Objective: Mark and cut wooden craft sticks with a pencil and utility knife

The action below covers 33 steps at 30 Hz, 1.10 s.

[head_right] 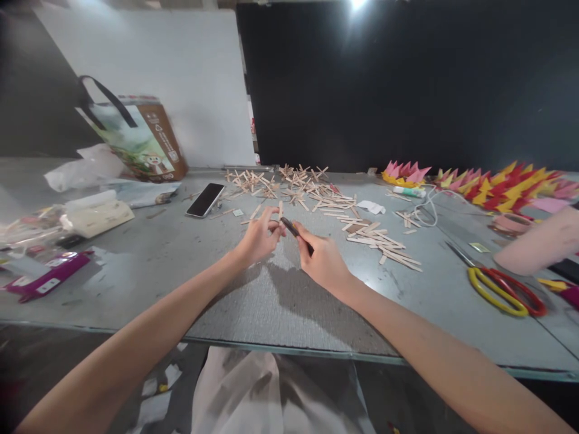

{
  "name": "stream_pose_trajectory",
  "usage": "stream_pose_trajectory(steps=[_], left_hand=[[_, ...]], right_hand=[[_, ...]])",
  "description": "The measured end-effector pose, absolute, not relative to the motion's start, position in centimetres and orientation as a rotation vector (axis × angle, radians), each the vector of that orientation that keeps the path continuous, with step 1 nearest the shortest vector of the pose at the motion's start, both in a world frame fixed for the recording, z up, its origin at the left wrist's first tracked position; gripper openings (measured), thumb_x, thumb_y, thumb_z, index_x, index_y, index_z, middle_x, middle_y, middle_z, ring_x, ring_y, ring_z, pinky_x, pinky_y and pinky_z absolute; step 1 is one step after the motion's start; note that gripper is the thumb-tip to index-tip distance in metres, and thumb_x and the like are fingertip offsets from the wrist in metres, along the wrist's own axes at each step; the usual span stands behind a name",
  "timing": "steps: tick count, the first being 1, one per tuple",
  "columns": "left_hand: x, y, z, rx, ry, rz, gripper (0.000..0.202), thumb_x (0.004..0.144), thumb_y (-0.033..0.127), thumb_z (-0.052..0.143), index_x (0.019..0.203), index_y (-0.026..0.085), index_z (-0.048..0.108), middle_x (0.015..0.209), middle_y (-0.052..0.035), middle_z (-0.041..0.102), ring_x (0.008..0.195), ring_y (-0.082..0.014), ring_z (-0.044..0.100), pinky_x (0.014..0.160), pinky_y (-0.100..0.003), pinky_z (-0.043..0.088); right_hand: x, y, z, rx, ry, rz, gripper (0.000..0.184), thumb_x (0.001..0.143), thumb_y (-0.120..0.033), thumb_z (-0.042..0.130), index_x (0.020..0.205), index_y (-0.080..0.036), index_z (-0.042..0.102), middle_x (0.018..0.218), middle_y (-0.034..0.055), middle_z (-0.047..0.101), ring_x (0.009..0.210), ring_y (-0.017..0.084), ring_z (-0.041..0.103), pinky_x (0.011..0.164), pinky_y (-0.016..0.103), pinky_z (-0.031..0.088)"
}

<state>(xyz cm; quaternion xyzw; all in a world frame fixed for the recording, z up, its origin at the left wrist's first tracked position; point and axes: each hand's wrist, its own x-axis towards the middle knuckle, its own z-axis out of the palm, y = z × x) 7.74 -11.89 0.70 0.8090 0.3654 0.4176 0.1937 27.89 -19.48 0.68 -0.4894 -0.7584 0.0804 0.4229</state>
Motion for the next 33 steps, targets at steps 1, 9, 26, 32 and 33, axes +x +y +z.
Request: stream_pose_trajectory(steps=[1,9,26,32,33], left_hand=[[7.7,-11.8,0.7,2.269,1.027,1.164,0.040,0.100,0.017,0.052,0.139,0.023,0.048,0.081,0.0021,0.076,0.061,-0.0129,0.061,0.073,-0.027,0.048],[7.2,-11.4,0.8,2.386,1.059,1.092,0.055,0.102,0.017,0.046,0.156,0.025,0.045,0.090,-0.0028,0.074,0.079,-0.0198,0.068,0.086,-0.034,0.051],[9.0,-10.4,-0.1,2.048,1.074,1.154,0.065,0.087,0.010,0.051,0.151,0.021,0.058,0.074,0.0008,0.070,0.061,-0.0133,0.061,0.074,-0.028,0.054],[7.8,-8.7,-0.8,2.003,1.136,1.222,0.062,0.088,0.009,0.052,0.149,0.019,0.057,0.074,-0.0006,0.071,0.060,-0.0135,0.063,0.064,-0.024,0.051],[6.9,-8.2,-0.7,1.900,1.238,1.304,0.059,0.089,0.010,0.054,0.148,0.016,0.057,0.070,-0.0001,0.070,0.056,-0.0136,0.062,0.059,-0.023,0.050]], right_hand=[[27.9,-19.5,0.7,-1.229,-1.896,0.205,0.049,0.106,-0.031,0.048,0.149,-0.015,0.067,0.121,0.0159,0.082,0.072,0.024,0.078,0.067,0.032,0.059],[27.9,-19.0,0.9,-1.275,-1.949,0.206,0.050,0.109,-0.033,0.046,0.153,-0.017,0.064,0.099,0.0106,0.084,0.053,0.019,0.066,0.057,0.031,0.051],[27.3,-18.1,0.6,-1.344,-2.002,0.090,0.049,0.110,-0.029,0.045,0.154,-0.015,0.061,0.089,0.0112,0.083,0.063,0.022,0.074,0.063,0.030,0.051],[27.5,-19.0,0.8,-1.382,-2.065,-0.008,0.050,0.110,-0.024,0.043,0.157,-0.015,0.058,0.090,0.0126,0.082,0.070,0.023,0.075,0.065,0.029,0.050],[27.6,-19.3,0.9,-1.352,-2.061,-0.007,0.050,0.110,-0.025,0.043,0.158,-0.016,0.057,0.091,0.0125,0.082,0.071,0.023,0.075,0.065,0.029,0.051]])
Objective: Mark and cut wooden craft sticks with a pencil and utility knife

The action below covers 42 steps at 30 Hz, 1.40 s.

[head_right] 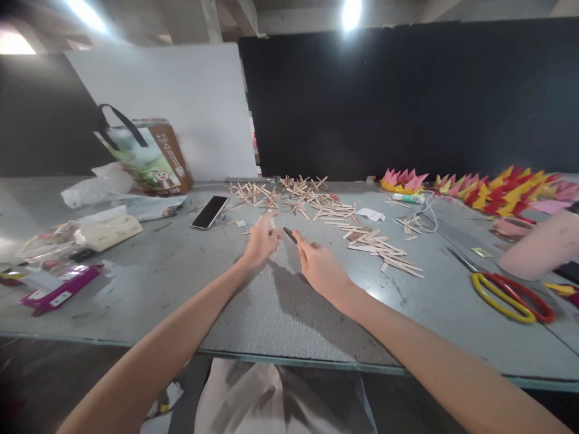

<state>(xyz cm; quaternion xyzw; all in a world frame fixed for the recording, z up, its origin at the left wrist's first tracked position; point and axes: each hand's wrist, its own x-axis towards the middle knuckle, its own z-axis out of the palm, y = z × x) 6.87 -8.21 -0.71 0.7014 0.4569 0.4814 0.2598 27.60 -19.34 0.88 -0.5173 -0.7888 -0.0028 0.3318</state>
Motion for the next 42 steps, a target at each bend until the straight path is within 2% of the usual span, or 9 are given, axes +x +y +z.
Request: stream_pose_trajectory(steps=[2,5,9,11,13,17,22,29,42], left_hand=[[4.8,-7.3,-0.4,1.706,1.362,1.389,0.059,0.091,0.014,0.059,0.150,0.013,0.052,0.066,0.0009,0.069,0.053,-0.0137,0.063,0.055,-0.023,0.048],[3.1,-7.2,0.6,1.728,1.260,1.420,0.068,0.094,0.018,0.063,0.158,0.016,0.042,0.072,-0.0005,0.074,0.057,-0.0132,0.068,0.062,-0.025,0.055],[5.1,-9.2,2.2,1.718,0.872,1.369,0.086,0.096,0.030,0.068,0.168,0.021,0.021,0.077,-0.0018,0.076,0.059,-0.0145,0.071,0.065,-0.030,0.059],[6.6,-10.7,3.2,1.692,0.728,1.333,0.086,0.096,0.035,0.071,0.166,0.019,0.024,0.078,-0.0029,0.077,0.058,-0.0141,0.069,0.064,-0.030,0.058],[7.7,-12.2,4.1,1.647,0.631,1.314,0.081,0.094,0.039,0.074,0.159,0.015,0.031,0.078,-0.0031,0.078,0.059,-0.0139,0.069,0.064,-0.029,0.057],[8.2,-14.2,5.3,1.620,0.570,1.265,0.055,0.092,0.038,0.078,0.131,0.016,0.047,0.078,-0.0042,0.079,0.058,-0.0131,0.068,0.063,-0.029,0.056],[8.0,-14.2,5.3,1.622,0.571,1.283,0.041,0.092,0.043,0.079,0.107,0.021,0.048,0.076,-0.0025,0.078,0.058,-0.0129,0.068,0.063,-0.029,0.057],[8.0,-13.4,4.5,1.638,0.571,1.310,0.043,0.091,0.046,0.080,0.103,0.021,0.047,0.077,-0.0033,0.079,0.057,-0.0124,0.068,0.060,-0.028,0.057],[8.1,-13.4,4.1,1.666,0.636,1.290,0.041,0.092,0.046,0.079,0.102,0.022,0.047,0.076,-0.0030,0.079,0.056,-0.0123,0.068,0.061,-0.026,0.057]], right_hand=[[27.9,-20.0,1.2,-1.273,-2.029,0.024,0.050,0.112,-0.030,0.042,0.159,-0.018,0.056,0.092,0.0114,0.082,0.070,0.023,0.074,0.065,0.030,0.051],[28.3,-20.3,1.7,-1.223,-1.924,0.097,0.051,0.113,-0.037,0.040,0.158,-0.019,0.058,0.098,0.0113,0.083,0.069,0.022,0.074,0.065,0.031,0.054],[28.6,-19.7,1.9,-1.204,-1.784,0.104,0.051,0.113,-0.044,0.042,0.152,-0.018,0.062,0.127,0.0154,0.079,0.095,0.027,0.078,0.078,0.035,0.059],[28.7,-19.7,1.8,-1.199,-1.755,0.112,0.050,0.113,-0.046,0.043,0.148,-0.018,0.064,0.130,0.0152,0.077,0.099,0.028,0.078,0.081,0.036,0.059],[28.8,-19.9,1.7,-1.199,-1.738,0.118,0.049,0.113,-0.046,0.044,0.146,-0.018,0.065,0.121,0.0142,0.080,0.095,0.027,0.078,0.081,0.036,0.059],[28.9,-20.5,1.8,-1.177,-1.720,0.111,0.048,0.113,-0.046,0.044,0.147,-0.019,0.063,0.102,0.0106,0.080,0.079,0.023,0.076,0.075,0.034,0.058],[29.0,-21.0,2.2,-1.126,-1.733,0.073,0.045,0.112,-0.044,0.048,0.146,-0.022,0.064,0.101,0.0095,0.080,0.075,0.020,0.074,0.071,0.031,0.058],[28.8,-21.3,2.7,-1.088,-1.801,0.032,0.040,0.111,-0.037,0.050,0.143,-0.022,0.068,0.107,0.0077,0.081,0.065,0.016,0.068,0.063,0.029,0.055],[28.9,-21.1,2.6,-1.110,-1.833,0.029,0.041,0.111,-0.036,0.050,0.145,-0.020,0.067,0.116,0.0108,0.082,0.065,0.017,0.069,0.061,0.029,0.055]])
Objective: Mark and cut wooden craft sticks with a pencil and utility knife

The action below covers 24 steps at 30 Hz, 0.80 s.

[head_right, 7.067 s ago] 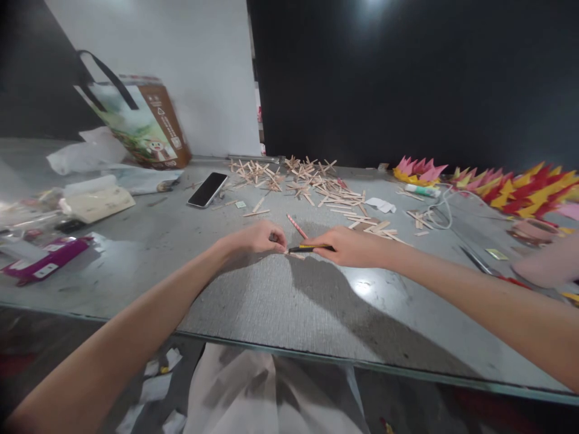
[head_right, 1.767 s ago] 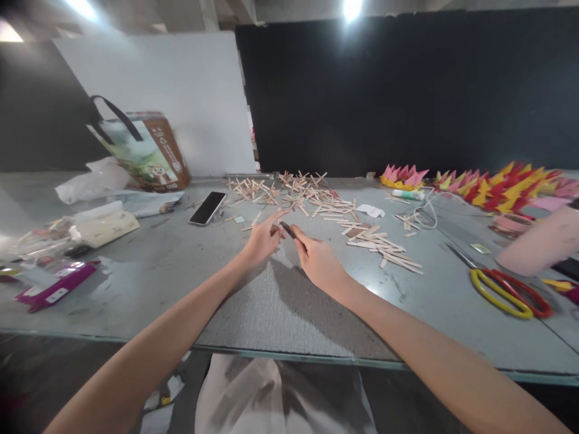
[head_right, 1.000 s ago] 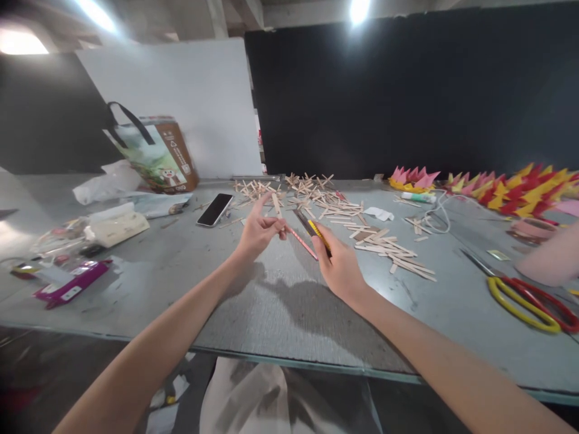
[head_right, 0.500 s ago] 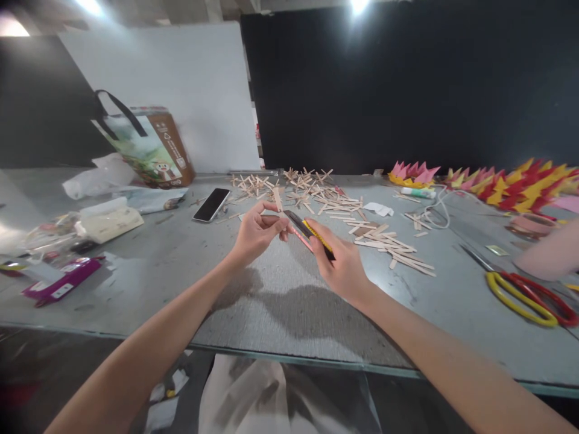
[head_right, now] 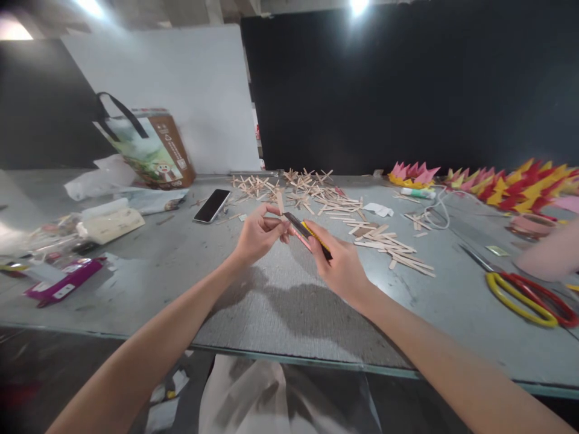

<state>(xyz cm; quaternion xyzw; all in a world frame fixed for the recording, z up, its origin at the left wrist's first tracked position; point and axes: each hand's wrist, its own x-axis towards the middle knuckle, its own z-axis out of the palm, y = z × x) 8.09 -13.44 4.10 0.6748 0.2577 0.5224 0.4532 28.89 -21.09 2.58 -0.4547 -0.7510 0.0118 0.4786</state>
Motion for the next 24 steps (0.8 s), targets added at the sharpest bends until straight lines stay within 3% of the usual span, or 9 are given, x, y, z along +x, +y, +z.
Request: stream_pose_trajectory(steps=[4,9,13,19,24], left_hand=[[8.1,-13.5,3.9,1.750,0.722,1.308,0.036,0.095,0.041,0.075,0.111,0.021,0.049,0.076,-0.0018,0.079,0.058,-0.0124,0.068,0.064,-0.026,0.058],[8.2,-13.4,3.5,1.913,0.860,1.337,0.029,0.096,0.033,0.072,0.115,0.022,0.053,0.074,0.0010,0.077,0.059,-0.0122,0.070,0.069,-0.026,0.056],[8.4,-12.8,3.2,1.742,0.828,1.263,0.033,0.095,0.036,0.073,0.115,0.022,0.051,0.074,-0.0007,0.077,0.057,-0.0130,0.068,0.065,-0.027,0.055],[7.2,-12.0,3.0,1.654,0.940,0.707,0.026,0.088,0.036,0.077,0.083,0.018,0.059,0.078,-0.0091,0.077,0.058,-0.0133,0.066,0.060,-0.027,0.050],[6.0,-12.1,3.3,1.949,1.112,0.363,0.035,0.084,0.048,0.079,0.068,0.017,0.073,0.059,-0.0029,0.063,0.056,-0.0137,0.053,0.058,-0.028,0.037]], right_hand=[[28.8,-21.0,2.5,-1.139,-1.841,0.057,0.043,0.112,-0.037,0.048,0.146,-0.019,0.067,0.113,0.0112,0.082,0.068,0.018,0.071,0.063,0.029,0.054],[28.7,-21.0,2.3,-1.203,-1.849,0.075,0.047,0.111,-0.038,0.047,0.147,-0.017,0.068,0.087,0.0085,0.081,0.054,0.017,0.060,0.055,0.030,0.047],[28.7,-21.0,2.4,-1.209,-1.847,0.107,0.047,0.111,-0.039,0.047,0.147,-0.017,0.069,0.090,0.0092,0.082,0.053,0.016,0.059,0.055,0.029,0.046],[29.5,-20.5,3.1,-1.183,-1.741,0.078,0.046,0.110,-0.043,0.050,0.142,-0.017,0.072,0.091,0.0090,0.081,0.063,0.018,0.066,0.066,0.031,0.053],[30.9,-19.4,3.7,-1.223,-1.766,0.111,0.047,0.109,-0.045,0.049,0.138,-0.016,0.072,0.086,0.0079,0.078,0.068,0.021,0.069,0.069,0.034,0.053]])
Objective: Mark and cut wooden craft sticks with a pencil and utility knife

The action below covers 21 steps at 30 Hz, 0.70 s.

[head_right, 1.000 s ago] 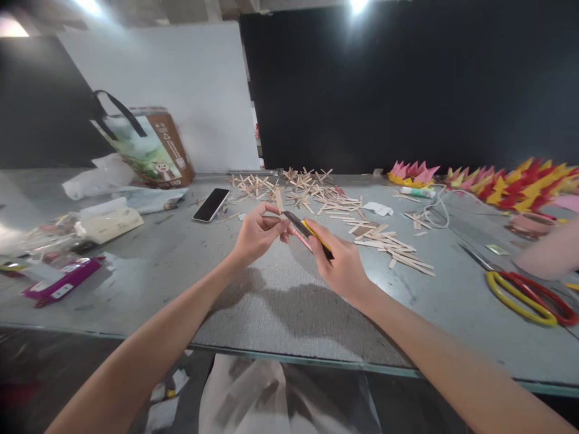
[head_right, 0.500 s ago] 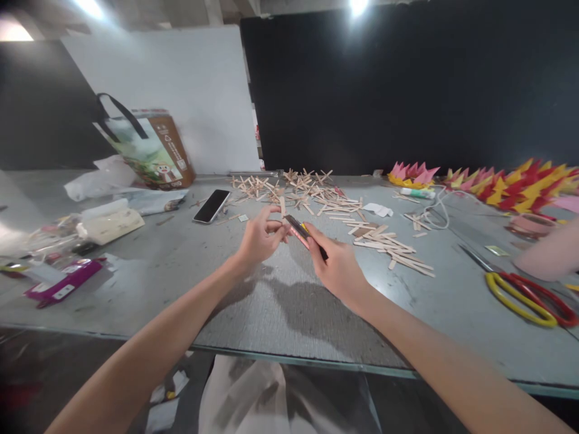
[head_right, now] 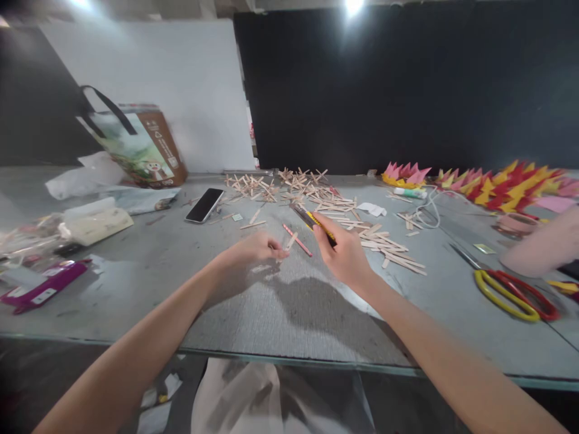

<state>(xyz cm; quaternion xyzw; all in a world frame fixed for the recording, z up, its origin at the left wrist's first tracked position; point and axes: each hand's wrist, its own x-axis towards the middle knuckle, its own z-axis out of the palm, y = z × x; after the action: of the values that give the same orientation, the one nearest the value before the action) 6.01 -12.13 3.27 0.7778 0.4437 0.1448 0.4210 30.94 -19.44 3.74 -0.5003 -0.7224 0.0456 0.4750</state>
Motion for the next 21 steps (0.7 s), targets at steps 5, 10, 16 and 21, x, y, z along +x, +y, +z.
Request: stream_pose_trajectory(steps=[5,10,16,21], left_hand=[[6.2,-12.1,2.5,2.074,1.183,0.120,0.035,0.079,0.049,0.079,0.060,0.020,0.074,0.058,-0.0027,0.064,0.056,-0.0152,0.050,0.058,-0.031,0.032],[6.1,-12.1,2.8,2.189,1.180,-0.046,0.045,0.083,0.055,0.074,0.055,0.020,0.068,0.056,-0.0036,0.061,0.054,-0.0171,0.051,0.059,-0.033,0.034],[4.4,-10.3,2.9,2.447,0.848,0.391,0.066,0.075,0.054,0.088,0.136,0.032,0.071,0.137,-0.0099,0.071,0.121,-0.0300,0.065,0.106,-0.043,0.047],[4.3,-9.3,1.2,2.483,0.675,0.309,0.061,0.080,0.059,0.085,0.136,0.038,0.074,0.165,-0.0066,0.050,0.158,-0.0380,0.036,0.130,-0.057,0.022]], right_hand=[[32.3,-18.9,4.6,-1.255,-1.842,0.147,0.049,0.109,-0.046,0.049,0.140,-0.016,0.072,0.084,0.0074,0.077,0.067,0.021,0.067,0.067,0.034,0.050],[33.2,-18.6,6.7,-1.307,-2.188,0.256,0.049,0.109,-0.043,0.048,0.147,-0.020,0.069,0.086,0.0070,0.078,0.063,0.018,0.063,0.066,0.032,0.048],[34.0,-17.8,8.5,-1.311,-2.588,0.367,0.046,0.109,-0.040,0.047,0.150,-0.034,0.067,0.078,-0.0010,0.078,0.046,0.012,0.042,0.056,0.028,0.034],[33.8,-16.8,8.3,-1.254,-2.708,0.463,0.041,0.105,-0.036,0.053,0.140,-0.035,0.075,0.072,-0.0012,0.077,0.047,0.013,0.044,0.054,0.029,0.031]])
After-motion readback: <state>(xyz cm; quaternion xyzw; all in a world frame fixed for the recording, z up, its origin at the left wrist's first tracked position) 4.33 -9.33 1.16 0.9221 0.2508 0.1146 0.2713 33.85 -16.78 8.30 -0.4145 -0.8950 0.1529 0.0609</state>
